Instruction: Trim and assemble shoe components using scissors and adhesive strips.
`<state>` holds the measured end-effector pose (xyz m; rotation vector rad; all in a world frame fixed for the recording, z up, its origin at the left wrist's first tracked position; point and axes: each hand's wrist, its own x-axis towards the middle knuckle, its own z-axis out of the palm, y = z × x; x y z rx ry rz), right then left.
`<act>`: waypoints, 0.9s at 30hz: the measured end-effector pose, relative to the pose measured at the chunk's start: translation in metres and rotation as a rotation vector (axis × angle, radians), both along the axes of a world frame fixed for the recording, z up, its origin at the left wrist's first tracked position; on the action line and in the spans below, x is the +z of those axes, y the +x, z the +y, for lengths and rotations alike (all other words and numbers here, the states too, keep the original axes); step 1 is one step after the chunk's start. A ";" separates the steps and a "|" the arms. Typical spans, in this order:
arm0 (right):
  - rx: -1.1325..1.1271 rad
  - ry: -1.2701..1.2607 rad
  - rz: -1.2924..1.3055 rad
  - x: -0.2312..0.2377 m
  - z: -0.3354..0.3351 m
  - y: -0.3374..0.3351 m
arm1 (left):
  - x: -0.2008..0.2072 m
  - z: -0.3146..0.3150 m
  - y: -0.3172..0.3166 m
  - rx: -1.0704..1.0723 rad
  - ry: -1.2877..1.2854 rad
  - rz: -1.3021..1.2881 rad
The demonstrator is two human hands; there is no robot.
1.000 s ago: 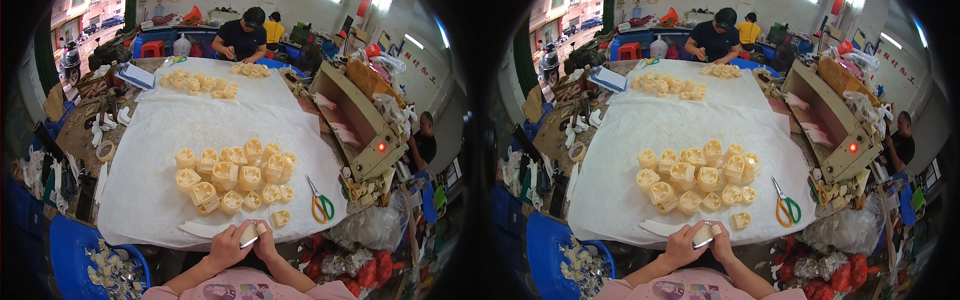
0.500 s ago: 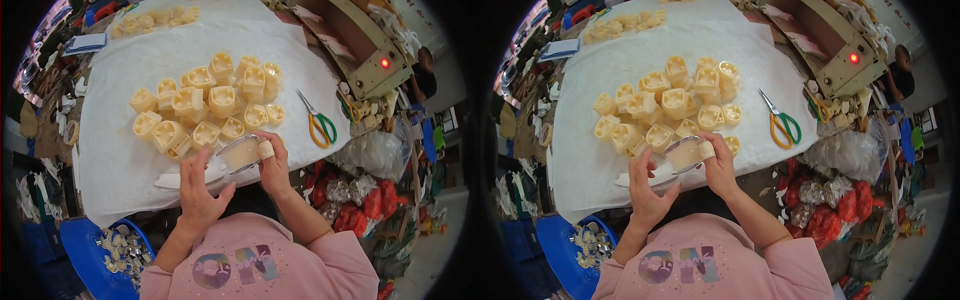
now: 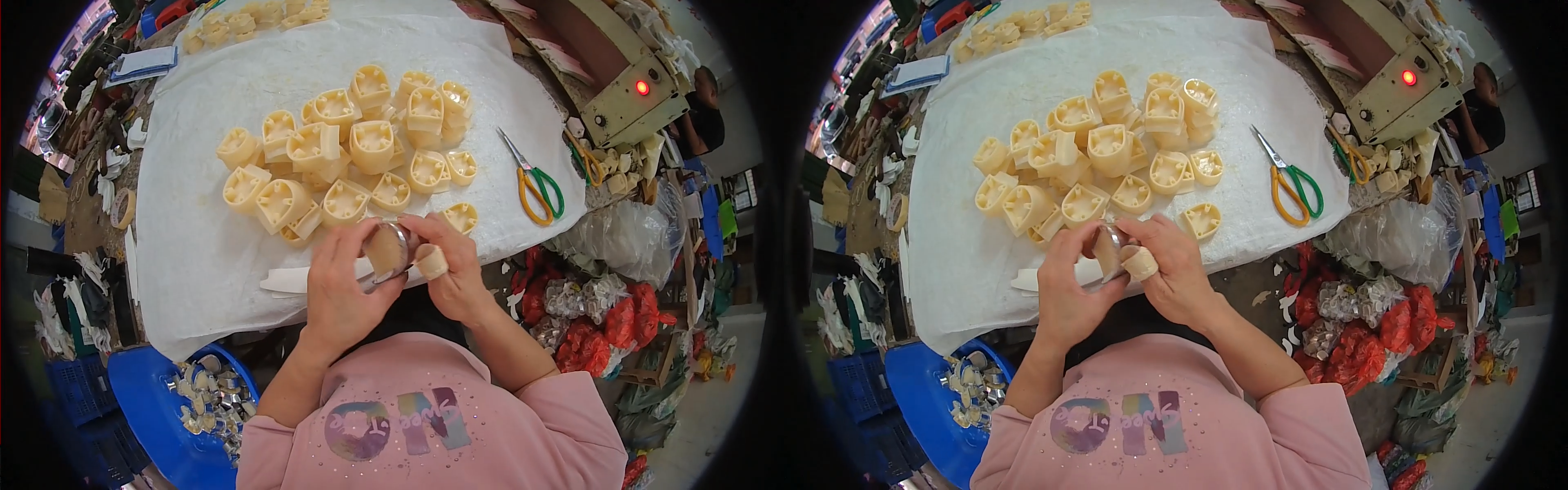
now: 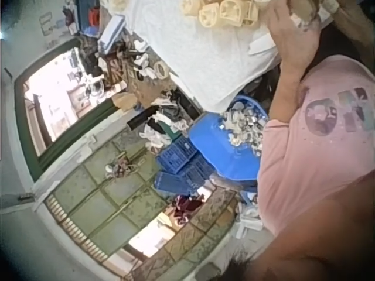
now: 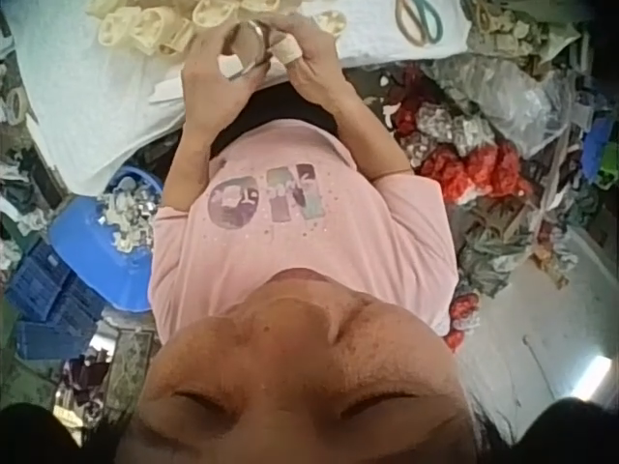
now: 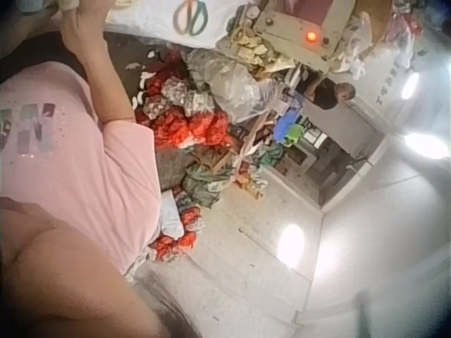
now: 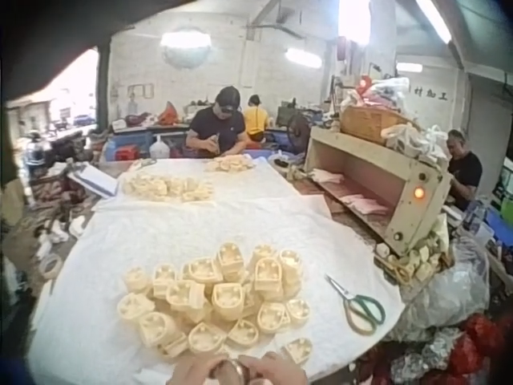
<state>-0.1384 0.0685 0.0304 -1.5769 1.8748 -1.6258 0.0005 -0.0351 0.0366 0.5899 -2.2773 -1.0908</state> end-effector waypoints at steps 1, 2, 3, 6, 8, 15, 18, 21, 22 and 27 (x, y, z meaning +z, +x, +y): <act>0.072 -0.023 0.042 0.002 0.000 -0.002 | 0.001 -0.002 0.004 -0.068 0.375 -0.005; 0.078 -0.023 0.033 0.000 0.001 -0.001 | -0.003 -0.001 0.006 -0.060 0.375 -0.013; 0.027 -0.040 -0.078 -0.002 0.001 0.000 | -0.008 0.000 0.007 -0.131 0.853 0.337; -0.025 -0.056 -0.207 -0.014 0.004 0.002 | -0.015 0.003 0.010 -0.292 1.352 0.782; 0.047 -0.038 -0.222 -0.017 0.005 0.006 | -0.028 0.003 0.012 -0.307 1.560 0.793; 0.107 -0.070 -0.059 -0.011 0.001 0.015 | -0.027 0.005 0.015 -0.450 1.714 0.908; 0.029 -0.111 0.064 -0.013 0.001 0.016 | -0.025 0.007 0.013 -0.435 1.700 0.930; 0.044 -0.144 -0.001 -0.015 -0.002 0.019 | -0.027 0.009 0.016 -0.365 1.712 0.861; 0.040 -0.142 0.002 -0.014 -0.002 0.020 | -0.027 0.011 0.017 -0.370 1.717 0.860; 0.041 -0.184 -0.054 -0.024 -0.003 0.020 | -0.025 0.019 0.014 -0.277 1.748 0.822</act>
